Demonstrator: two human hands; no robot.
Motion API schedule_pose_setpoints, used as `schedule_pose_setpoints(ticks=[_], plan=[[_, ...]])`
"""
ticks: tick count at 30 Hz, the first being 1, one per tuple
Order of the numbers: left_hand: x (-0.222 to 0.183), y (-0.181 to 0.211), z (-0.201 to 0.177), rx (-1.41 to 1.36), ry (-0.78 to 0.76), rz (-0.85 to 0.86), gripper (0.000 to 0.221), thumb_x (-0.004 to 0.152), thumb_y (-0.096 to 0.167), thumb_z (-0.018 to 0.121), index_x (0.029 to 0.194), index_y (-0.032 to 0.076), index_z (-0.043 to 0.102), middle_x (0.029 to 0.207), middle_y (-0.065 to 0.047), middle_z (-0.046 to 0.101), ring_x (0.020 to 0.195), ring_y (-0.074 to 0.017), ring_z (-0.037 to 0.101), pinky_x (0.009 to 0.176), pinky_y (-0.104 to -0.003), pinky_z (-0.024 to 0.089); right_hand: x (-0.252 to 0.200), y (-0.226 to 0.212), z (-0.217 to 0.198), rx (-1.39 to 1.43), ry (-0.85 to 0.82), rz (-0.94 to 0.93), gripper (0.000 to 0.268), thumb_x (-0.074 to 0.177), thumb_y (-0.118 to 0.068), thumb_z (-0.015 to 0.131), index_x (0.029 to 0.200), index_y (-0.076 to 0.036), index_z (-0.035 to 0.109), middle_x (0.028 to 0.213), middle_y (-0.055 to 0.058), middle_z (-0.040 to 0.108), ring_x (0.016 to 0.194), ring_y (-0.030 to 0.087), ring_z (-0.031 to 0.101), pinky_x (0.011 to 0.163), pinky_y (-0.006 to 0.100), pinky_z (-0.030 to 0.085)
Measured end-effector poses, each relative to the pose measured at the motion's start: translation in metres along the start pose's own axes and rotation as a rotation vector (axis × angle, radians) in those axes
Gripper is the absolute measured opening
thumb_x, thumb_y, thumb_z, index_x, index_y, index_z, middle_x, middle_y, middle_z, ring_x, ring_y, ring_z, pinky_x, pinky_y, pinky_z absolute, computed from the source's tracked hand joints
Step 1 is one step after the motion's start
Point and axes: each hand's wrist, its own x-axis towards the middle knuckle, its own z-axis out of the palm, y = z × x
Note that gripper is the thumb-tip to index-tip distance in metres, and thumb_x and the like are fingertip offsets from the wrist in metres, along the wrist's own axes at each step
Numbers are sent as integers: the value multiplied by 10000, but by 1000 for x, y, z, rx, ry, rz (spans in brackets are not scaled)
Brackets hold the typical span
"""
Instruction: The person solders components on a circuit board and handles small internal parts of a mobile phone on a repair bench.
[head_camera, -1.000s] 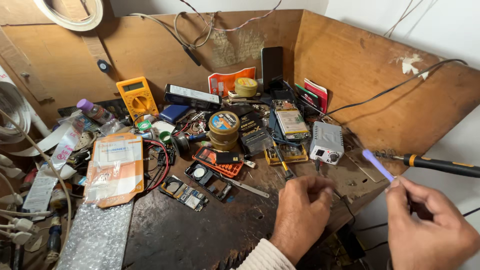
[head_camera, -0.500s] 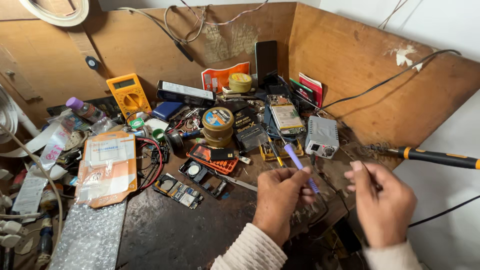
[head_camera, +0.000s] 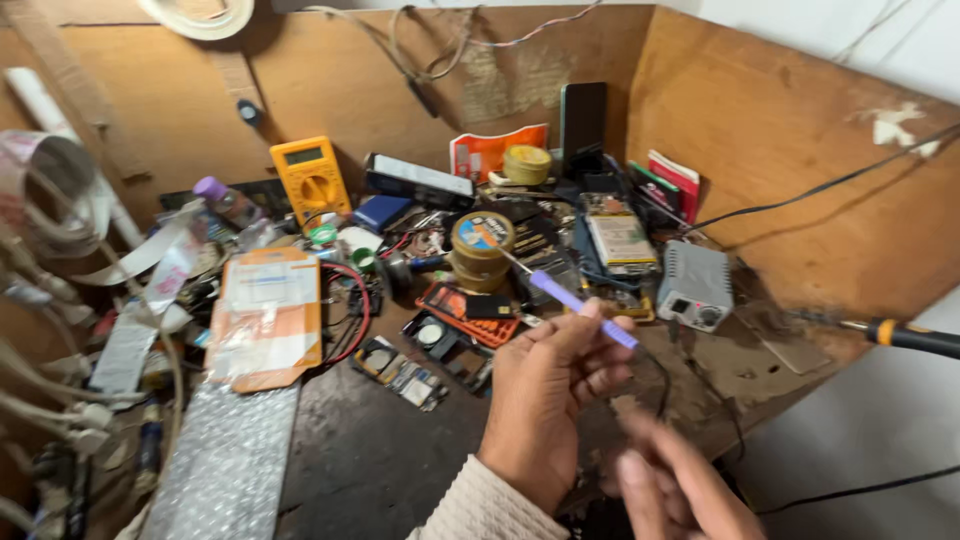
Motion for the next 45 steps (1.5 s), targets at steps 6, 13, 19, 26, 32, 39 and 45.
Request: schedule_pose_setpoints(ticks=[6,13,19,26,32,39,45], plan=[[-24,-8,-11,13,-103,6,219,939,211,710,979,2,762,880,-37,739,759,-94,651,724,-238,519,13,-70,42,308,-134,-375,471,1055,-206,559,1482,-5,571,970,39,695,894,97,635,859,245,524],[-14,-4,-49,301,98,358,275,922,203,753,1050,-40,764,876,-19,761,797,-103,673,748,-273,526,41,-90,93,533,-126,53,386,1044,-212,535,1293,57,658,1086,100,750,916,147,708,822,296,575],[-39,44,-118,1187,580,887,431,812,102,756,1208,-24,646,1073,-162,699,1033,-305,662,899,-420,507,45,-59,122,408,-231,-60,263,932,-26,680,1160,104,695,939,197,753,803,221,735,773,357,624],[-28,43,-141,1285,514,757,879,754,89,819,1477,-9,328,1232,-202,595,1119,-346,584,969,-446,448,60,-21,128,404,-335,-39,176,1018,-33,625,1041,142,624,920,287,757,791,298,782,700,441,683],[-21,41,-152,1408,477,725,952,753,135,875,1478,-53,287,1186,-205,588,1114,-349,557,990,-458,441,60,-49,131,347,-456,84,321,951,-110,519,1173,46,691,1050,182,787,915,218,792,798,370,629],[-23,43,-151,1370,442,721,1029,684,123,901,1480,-60,275,1256,-237,572,1173,-374,524,1013,-466,423,61,-37,139,102,-444,0,242,845,-18,744,1057,95,768,889,214,804,760,231,743,676,370,633],[-22,47,-149,1362,429,647,1021,690,85,892,1481,-63,264,1333,-236,558,1252,-386,474,1068,-482,372,64,-28,142,302,-517,-60,198,909,-40,667,1071,70,696,899,182,780,775,188,773,672,317,675]])
